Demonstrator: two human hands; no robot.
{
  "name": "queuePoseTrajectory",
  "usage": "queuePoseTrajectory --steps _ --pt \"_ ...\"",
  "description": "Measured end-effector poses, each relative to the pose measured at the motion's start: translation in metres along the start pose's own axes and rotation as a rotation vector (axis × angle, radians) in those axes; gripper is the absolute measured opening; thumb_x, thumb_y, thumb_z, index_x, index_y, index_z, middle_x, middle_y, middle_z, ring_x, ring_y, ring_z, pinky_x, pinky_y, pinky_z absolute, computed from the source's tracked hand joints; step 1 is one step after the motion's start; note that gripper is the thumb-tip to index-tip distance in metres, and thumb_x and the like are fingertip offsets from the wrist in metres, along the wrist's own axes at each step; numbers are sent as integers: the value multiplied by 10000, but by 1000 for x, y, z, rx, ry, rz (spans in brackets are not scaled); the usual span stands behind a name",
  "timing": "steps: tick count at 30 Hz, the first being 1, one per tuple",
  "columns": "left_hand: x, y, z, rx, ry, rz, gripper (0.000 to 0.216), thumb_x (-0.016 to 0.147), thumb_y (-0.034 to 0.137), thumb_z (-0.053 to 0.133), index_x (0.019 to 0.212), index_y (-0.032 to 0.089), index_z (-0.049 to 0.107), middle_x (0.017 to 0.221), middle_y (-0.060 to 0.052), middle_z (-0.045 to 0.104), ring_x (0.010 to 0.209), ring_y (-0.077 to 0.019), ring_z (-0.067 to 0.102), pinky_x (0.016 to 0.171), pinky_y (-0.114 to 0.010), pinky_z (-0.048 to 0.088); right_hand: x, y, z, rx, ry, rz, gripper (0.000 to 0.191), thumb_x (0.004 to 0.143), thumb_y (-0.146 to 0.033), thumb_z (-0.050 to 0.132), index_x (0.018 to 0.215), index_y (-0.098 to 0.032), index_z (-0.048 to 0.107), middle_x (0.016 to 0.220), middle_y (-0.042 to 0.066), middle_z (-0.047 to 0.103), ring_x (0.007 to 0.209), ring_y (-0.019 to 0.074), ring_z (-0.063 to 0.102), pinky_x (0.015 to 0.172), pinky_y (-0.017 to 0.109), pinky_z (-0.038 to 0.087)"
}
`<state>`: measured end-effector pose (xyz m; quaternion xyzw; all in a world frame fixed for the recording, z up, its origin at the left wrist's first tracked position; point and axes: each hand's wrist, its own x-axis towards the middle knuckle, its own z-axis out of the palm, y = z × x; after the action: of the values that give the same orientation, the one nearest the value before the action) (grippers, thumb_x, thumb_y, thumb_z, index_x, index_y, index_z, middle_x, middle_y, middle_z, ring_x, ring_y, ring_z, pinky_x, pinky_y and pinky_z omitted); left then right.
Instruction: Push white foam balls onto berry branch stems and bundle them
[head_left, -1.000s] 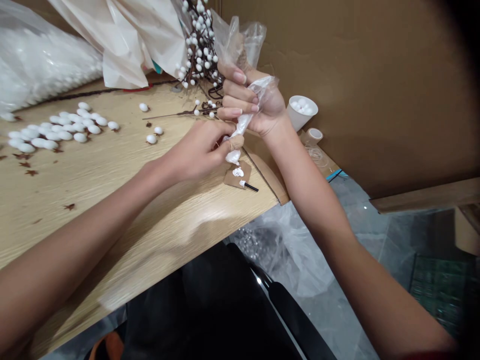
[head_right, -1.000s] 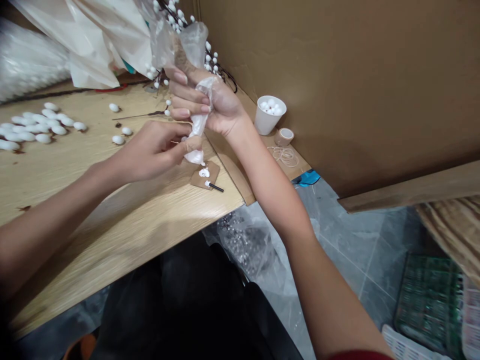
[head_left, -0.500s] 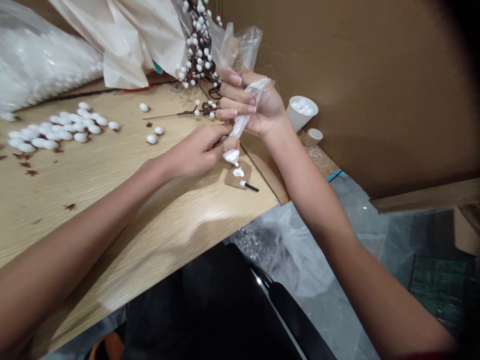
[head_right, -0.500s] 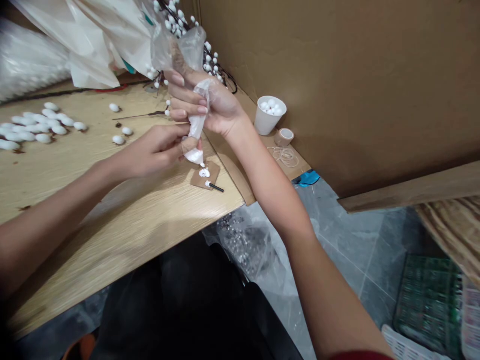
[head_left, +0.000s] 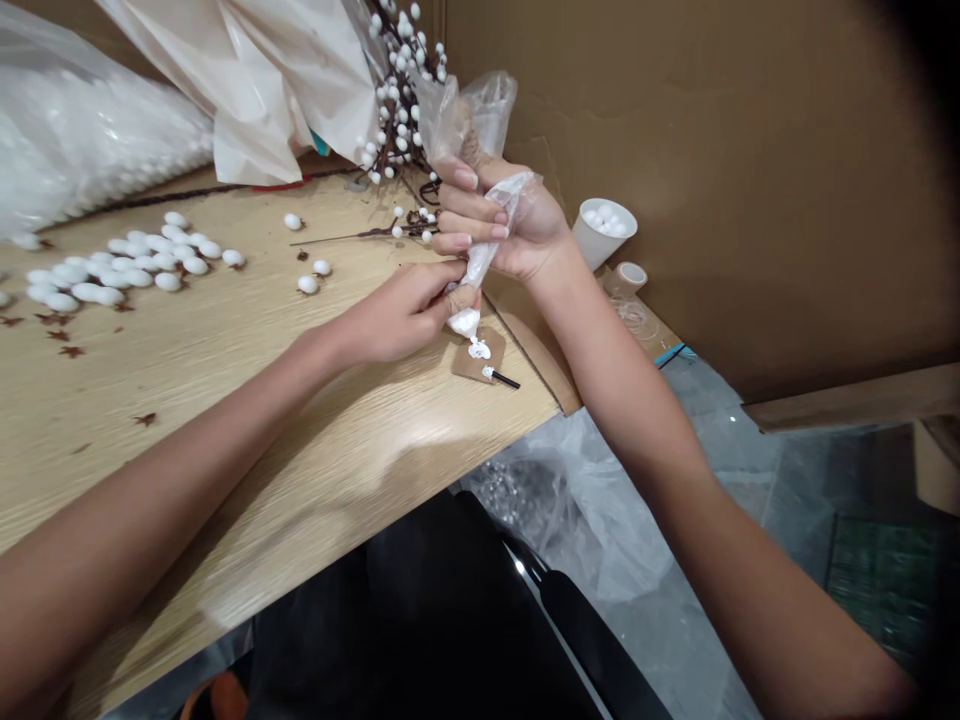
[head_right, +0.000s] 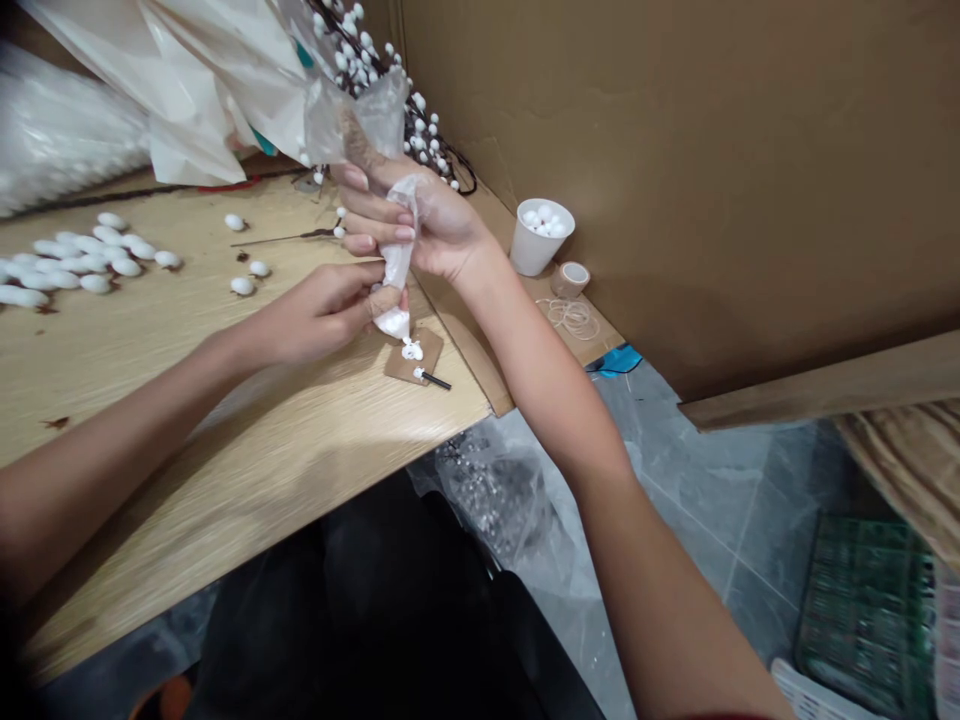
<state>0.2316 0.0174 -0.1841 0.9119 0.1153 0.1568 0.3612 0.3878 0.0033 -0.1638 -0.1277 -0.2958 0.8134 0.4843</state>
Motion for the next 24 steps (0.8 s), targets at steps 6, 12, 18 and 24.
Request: queuePoseTrajectory --steps 6,12,18,24 --pt "-1 0 -1 -6 -11 -12 206 896 246 430 791 137 570 647 13 501 578 -114 419 591 -245 342 3 0 -6 -203 58 -60 266 822 -262 432 568 -187 405 349 -104 188 298 52 216 493 190 369" --pt "0 0 -6 72 -12 8 214 876 239 455 679 165 495 565 35 411 539 -111 366 554 -249 304 4 0 -9 -181 100 -49 224 765 -277 496 567 -192 438 346 -94 206 304 67 243 513 195 368" --pt "2 4 -11 112 8 51 249 853 258 484 622 167 466 548 36 397 537 -108 359 558 -254 284 3 0 -5 -61 70 -74 295 814 -331 477 560 -193 422 342 -95 203 288 68 202 480 198 364" --pt "1 8 -6 15 -9 40 242 883 282 443 691 155 515 620 16 485 597 -116 419 596 -244 322 1 0 1 -63 80 -78 321 878 -205 377 559 -178 400 335 -99 190 267 55 204 460 174 344"
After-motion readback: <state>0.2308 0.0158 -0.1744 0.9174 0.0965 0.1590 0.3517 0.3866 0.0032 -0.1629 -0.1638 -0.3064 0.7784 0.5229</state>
